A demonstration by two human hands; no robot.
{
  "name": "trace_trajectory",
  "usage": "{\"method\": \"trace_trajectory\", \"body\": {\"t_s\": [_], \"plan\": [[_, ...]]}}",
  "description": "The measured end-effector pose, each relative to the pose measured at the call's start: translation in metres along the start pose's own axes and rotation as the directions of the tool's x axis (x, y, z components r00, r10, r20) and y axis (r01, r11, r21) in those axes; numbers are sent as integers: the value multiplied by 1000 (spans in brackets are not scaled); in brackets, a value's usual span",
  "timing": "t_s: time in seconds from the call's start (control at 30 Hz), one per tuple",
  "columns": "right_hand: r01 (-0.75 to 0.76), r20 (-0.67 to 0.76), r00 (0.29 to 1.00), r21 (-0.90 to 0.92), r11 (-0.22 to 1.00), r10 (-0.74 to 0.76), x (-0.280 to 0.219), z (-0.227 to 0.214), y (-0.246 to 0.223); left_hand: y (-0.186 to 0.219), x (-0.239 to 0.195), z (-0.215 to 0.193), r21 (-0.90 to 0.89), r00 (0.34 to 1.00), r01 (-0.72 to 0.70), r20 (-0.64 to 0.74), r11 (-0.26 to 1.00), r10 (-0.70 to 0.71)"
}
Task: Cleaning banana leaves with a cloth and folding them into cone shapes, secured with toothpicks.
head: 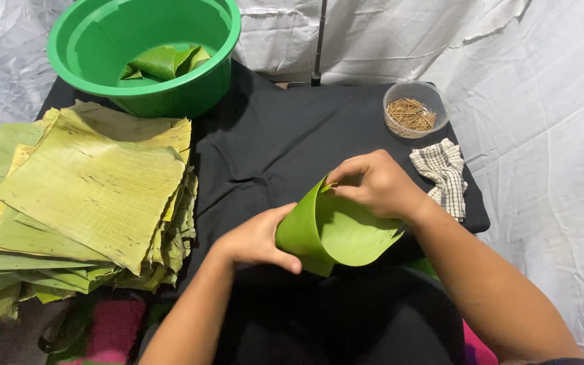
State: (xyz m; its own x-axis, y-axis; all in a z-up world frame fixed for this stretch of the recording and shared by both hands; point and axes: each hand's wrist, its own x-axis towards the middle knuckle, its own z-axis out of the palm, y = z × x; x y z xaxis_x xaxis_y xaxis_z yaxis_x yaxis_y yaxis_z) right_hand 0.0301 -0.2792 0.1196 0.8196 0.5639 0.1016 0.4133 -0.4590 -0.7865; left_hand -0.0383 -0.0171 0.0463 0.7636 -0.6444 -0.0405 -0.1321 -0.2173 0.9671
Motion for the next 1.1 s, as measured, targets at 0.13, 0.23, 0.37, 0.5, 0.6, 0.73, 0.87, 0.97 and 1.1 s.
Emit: {"method": "trace_trajectory", "body": {"t_s": [0.13,0.23,0.37,0.5,0.6,0.73,0.87,0.97,1.1], "plan": [[-101,33,994,30,994,100,5,2,5,-8,0,11,-28,994,67,-87,997,-70],[-168,63,984,31,985,166,9,-4,13,-24,12,16,-95,995,43,-87,995,-51],[-270,91,958,-32,962,272,19,-22,39,-39,42,20,-136,998,-64,-38,989,59],[-324,127,939,22,946,319,26,-47,65,-32,63,21,-110,998,-50,41,993,55],[-330,183,936,154,931,301,30,-66,80,-33,74,26,-136,999,-33,-13,990,31],[-320,187,944,321,891,271,25,-72,91,-48,70,43,-588,996,-71,-81,805,29],[8,-110,973,895,446,204,-5,-15,107,-80,77,61,-865,982,-191,-171,464,86],[96,-212,964,838,538,159,-28,47,89,-86,79,72,-889,978,-201,-206,411,32],[78,-274,936,771,633,219,-37,77,51,-74,81,85,-879,960,-207,-267,430,-85]]}}
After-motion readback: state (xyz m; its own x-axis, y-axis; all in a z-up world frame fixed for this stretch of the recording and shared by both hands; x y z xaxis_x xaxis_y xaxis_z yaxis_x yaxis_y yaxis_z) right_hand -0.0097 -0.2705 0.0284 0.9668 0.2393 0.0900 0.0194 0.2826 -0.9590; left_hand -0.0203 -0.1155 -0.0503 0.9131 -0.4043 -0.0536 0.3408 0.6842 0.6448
